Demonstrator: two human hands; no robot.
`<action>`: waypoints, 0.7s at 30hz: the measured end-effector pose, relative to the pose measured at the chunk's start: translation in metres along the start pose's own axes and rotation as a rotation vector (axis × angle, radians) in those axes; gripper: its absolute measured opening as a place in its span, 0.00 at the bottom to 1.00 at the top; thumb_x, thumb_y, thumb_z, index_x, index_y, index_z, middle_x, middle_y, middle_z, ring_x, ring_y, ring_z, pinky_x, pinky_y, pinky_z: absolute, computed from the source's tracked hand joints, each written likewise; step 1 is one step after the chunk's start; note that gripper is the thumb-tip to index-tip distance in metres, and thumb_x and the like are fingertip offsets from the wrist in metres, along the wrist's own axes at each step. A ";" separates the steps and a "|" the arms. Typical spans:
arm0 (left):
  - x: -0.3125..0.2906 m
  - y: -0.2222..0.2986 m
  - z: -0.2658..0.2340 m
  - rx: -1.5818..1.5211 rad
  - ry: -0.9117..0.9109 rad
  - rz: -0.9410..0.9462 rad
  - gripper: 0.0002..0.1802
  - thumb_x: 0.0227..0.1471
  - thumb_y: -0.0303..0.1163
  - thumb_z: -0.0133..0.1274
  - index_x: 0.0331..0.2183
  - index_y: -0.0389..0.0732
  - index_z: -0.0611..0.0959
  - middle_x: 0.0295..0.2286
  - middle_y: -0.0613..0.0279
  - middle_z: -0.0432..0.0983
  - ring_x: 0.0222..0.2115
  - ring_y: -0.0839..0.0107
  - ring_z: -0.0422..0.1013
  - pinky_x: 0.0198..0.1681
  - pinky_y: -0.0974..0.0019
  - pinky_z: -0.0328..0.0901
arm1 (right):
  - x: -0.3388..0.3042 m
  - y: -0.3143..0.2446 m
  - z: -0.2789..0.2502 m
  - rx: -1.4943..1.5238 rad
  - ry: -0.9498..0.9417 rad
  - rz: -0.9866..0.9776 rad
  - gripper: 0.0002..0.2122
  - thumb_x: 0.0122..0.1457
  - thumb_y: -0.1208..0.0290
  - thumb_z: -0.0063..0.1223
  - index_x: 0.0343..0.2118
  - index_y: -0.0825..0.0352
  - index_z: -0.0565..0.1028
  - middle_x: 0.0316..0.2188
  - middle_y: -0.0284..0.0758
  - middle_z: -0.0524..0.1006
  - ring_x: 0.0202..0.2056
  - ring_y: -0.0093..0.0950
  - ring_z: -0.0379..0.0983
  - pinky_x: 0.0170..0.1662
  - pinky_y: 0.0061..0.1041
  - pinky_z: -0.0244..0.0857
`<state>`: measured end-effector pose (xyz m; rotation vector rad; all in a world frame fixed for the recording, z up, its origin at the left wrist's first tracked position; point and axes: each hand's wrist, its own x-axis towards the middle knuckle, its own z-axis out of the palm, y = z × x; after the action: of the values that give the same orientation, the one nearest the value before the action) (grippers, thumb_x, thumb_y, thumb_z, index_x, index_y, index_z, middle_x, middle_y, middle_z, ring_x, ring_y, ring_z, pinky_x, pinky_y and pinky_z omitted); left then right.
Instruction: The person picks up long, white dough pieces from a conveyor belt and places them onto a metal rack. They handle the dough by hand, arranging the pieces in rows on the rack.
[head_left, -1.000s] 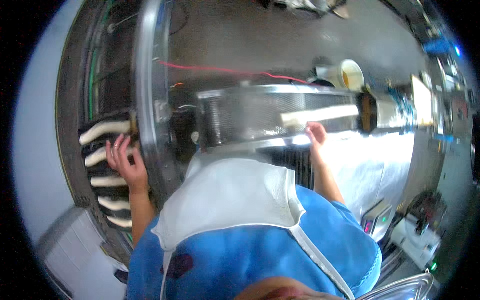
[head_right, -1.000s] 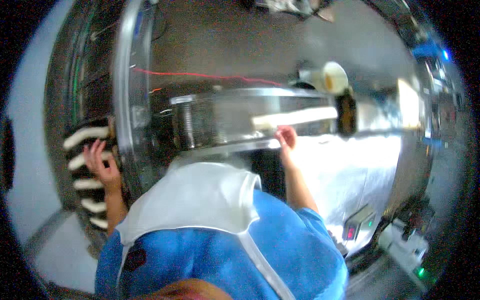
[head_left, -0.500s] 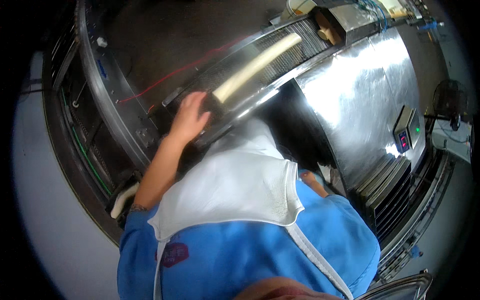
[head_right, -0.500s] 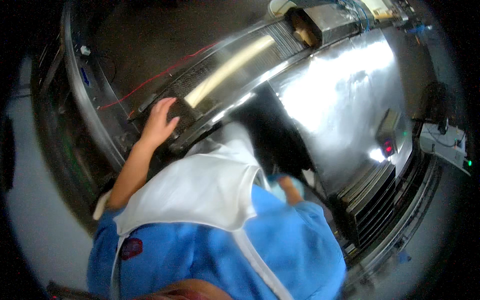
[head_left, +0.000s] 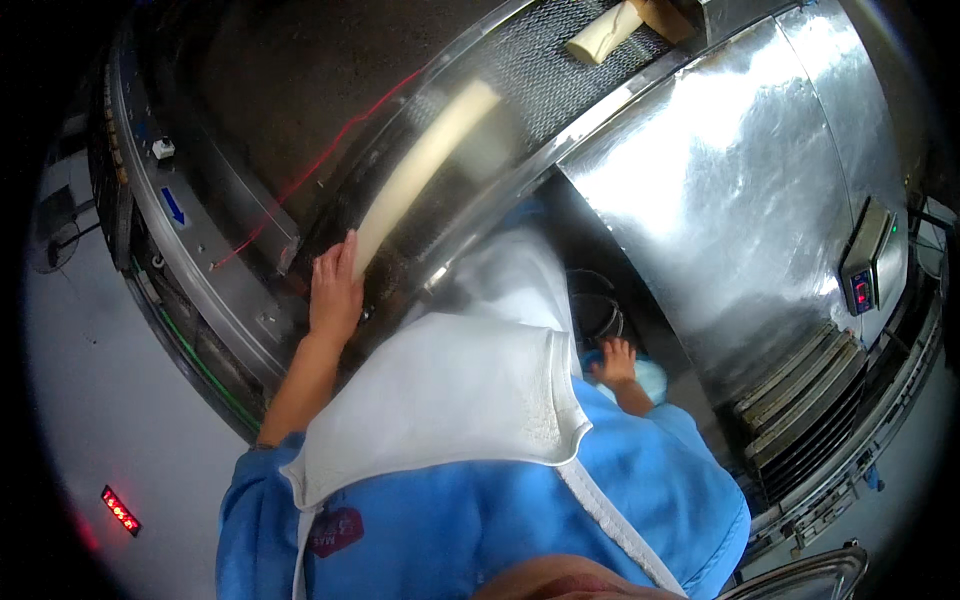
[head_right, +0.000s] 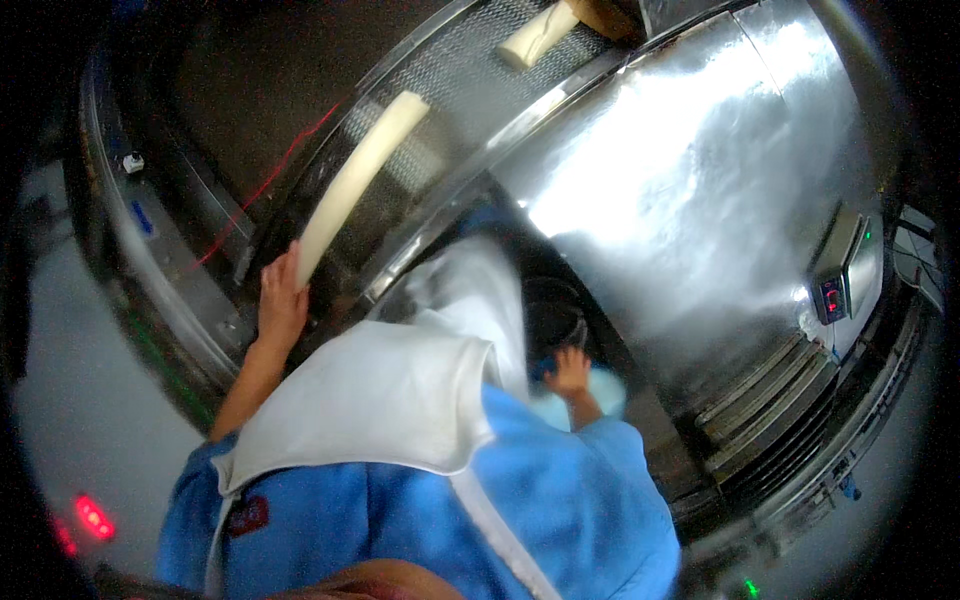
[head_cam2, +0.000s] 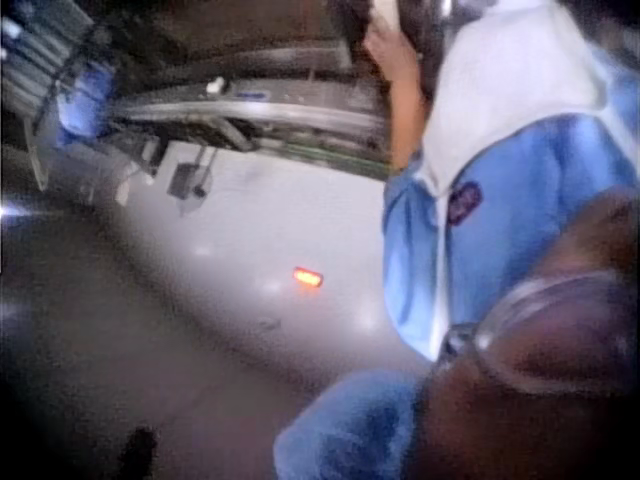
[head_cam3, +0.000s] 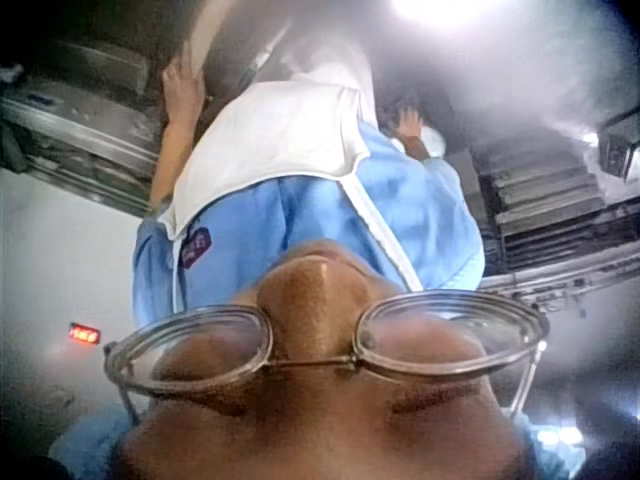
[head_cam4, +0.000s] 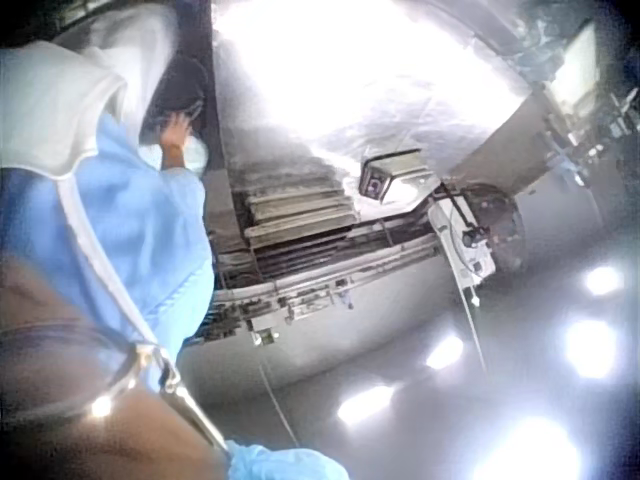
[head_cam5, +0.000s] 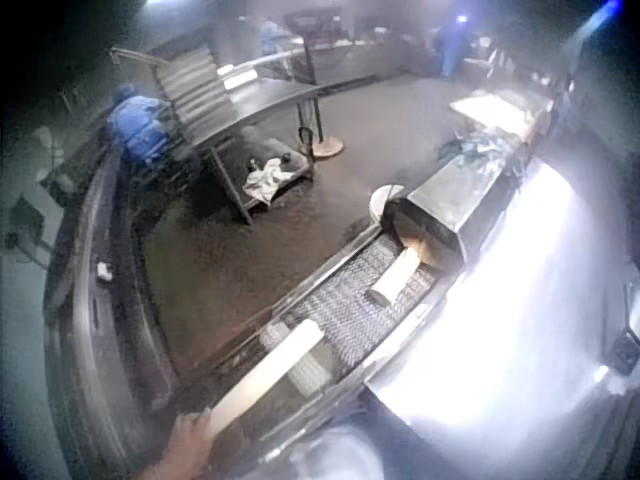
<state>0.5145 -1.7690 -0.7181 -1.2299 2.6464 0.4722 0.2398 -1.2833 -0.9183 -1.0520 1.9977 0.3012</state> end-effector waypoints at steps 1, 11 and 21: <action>0.003 0.001 -0.009 -0.019 -0.056 -0.014 0.45 0.42 0.23 0.56 0.60 0.45 0.55 0.50 0.51 0.61 0.50 0.50 0.58 0.53 0.54 0.56 | 0.009 -0.005 -0.001 -0.024 -0.050 0.023 0.30 0.47 0.56 0.57 0.52 0.64 0.65 0.53 0.42 0.62 0.53 0.44 0.58 0.56 0.40 0.53; 0.006 -0.040 -0.057 -0.200 -0.407 -0.263 0.29 0.32 0.24 0.53 0.44 0.38 0.72 0.38 0.48 0.70 0.45 0.51 0.64 0.48 0.57 0.61 | 0.066 -0.053 -0.023 0.000 -0.262 -0.016 0.25 0.50 0.60 0.54 0.51 0.65 0.67 0.51 0.40 0.66 0.50 0.40 0.61 0.54 0.38 0.55; -0.040 -0.072 -0.060 -0.496 -0.522 -0.471 0.26 0.31 0.21 0.57 0.40 0.41 0.75 0.36 0.52 0.76 0.39 0.56 0.72 0.40 0.62 0.65 | 0.099 -0.091 -0.083 0.043 -0.308 -0.063 0.20 0.53 0.64 0.50 0.49 0.67 0.69 0.48 0.39 0.69 0.48 0.36 0.64 0.52 0.35 0.58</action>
<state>0.5931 -1.8054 -0.6654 -1.5334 1.7839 1.2066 0.2330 -1.4414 -0.9282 -0.9751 1.6855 0.3619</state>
